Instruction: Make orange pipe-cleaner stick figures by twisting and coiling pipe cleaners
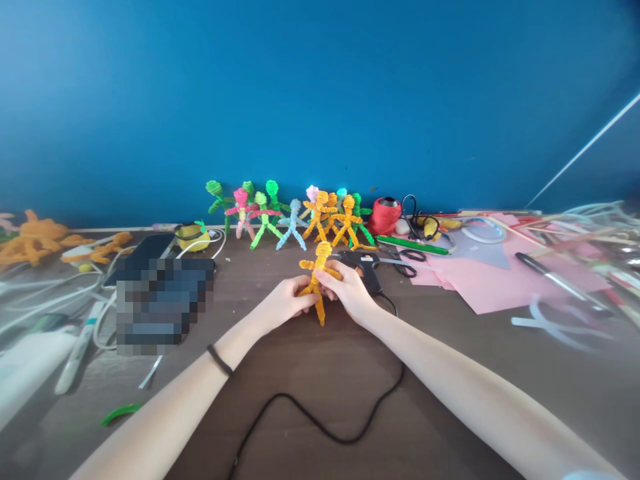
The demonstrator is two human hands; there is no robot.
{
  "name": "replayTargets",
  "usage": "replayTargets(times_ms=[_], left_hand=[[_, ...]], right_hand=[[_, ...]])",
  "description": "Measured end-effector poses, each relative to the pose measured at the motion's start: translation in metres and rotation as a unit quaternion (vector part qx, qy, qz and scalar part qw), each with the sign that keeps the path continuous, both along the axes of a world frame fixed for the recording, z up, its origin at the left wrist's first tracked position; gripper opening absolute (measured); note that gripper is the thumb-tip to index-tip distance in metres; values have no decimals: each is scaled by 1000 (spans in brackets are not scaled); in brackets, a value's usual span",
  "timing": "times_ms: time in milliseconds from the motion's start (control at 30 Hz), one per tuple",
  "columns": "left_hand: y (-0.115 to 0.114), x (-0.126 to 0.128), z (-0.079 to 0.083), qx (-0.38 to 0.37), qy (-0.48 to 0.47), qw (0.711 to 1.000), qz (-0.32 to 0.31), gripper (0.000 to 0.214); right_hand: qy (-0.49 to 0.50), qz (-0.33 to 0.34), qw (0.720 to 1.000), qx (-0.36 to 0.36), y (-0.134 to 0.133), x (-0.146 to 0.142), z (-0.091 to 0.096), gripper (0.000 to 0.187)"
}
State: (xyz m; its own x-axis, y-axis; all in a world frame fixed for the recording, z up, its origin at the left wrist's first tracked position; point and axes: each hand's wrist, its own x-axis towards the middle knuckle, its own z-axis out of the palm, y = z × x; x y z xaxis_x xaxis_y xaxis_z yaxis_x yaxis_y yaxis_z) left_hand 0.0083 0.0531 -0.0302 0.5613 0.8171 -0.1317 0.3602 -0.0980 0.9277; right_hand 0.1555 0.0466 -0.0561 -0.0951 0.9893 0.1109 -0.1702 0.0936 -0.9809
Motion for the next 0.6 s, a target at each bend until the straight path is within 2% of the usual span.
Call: replayTargets(times_ms=[333, 600], left_hand=[[1, -3, 2, -25, 3, 1000, -18, 25], [4, -4, 0, -71, -41, 996, -35, 21]], right_hand=[[1, 28, 1000, 14, -2, 0, 4, 29], [37, 59, 997, 18, -2, 1, 2, 24]])
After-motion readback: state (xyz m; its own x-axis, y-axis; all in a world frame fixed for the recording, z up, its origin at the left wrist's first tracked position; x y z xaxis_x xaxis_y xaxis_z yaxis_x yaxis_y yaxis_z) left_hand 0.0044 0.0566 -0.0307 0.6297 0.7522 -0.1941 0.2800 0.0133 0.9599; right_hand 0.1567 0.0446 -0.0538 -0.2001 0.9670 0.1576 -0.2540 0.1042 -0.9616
